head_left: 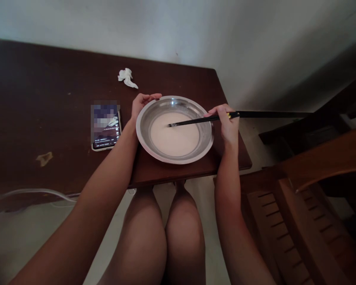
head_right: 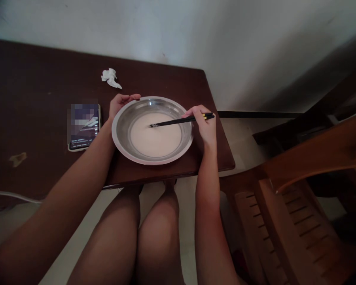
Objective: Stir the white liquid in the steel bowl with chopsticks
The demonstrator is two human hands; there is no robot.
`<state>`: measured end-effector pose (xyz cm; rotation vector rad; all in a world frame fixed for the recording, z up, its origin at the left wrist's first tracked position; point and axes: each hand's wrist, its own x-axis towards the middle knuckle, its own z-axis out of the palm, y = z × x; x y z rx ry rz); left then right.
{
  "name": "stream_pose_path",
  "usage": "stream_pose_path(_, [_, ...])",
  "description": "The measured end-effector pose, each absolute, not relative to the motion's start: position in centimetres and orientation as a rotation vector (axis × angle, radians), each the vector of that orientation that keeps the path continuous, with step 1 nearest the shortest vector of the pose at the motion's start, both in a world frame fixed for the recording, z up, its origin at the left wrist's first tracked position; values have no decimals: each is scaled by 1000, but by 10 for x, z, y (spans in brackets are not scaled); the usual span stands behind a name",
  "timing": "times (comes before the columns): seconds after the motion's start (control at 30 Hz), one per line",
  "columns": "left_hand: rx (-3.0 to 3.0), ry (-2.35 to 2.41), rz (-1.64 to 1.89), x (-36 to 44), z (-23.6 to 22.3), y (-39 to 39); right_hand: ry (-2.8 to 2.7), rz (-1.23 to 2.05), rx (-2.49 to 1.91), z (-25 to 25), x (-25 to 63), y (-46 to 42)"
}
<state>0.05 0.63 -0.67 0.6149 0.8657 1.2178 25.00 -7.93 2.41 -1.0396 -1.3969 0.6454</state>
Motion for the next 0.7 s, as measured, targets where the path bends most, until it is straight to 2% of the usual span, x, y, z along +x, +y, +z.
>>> stream_pose_path(0.7, [569,827,1201,2,-2,4,-1454,631,-1093,26,250,-82])
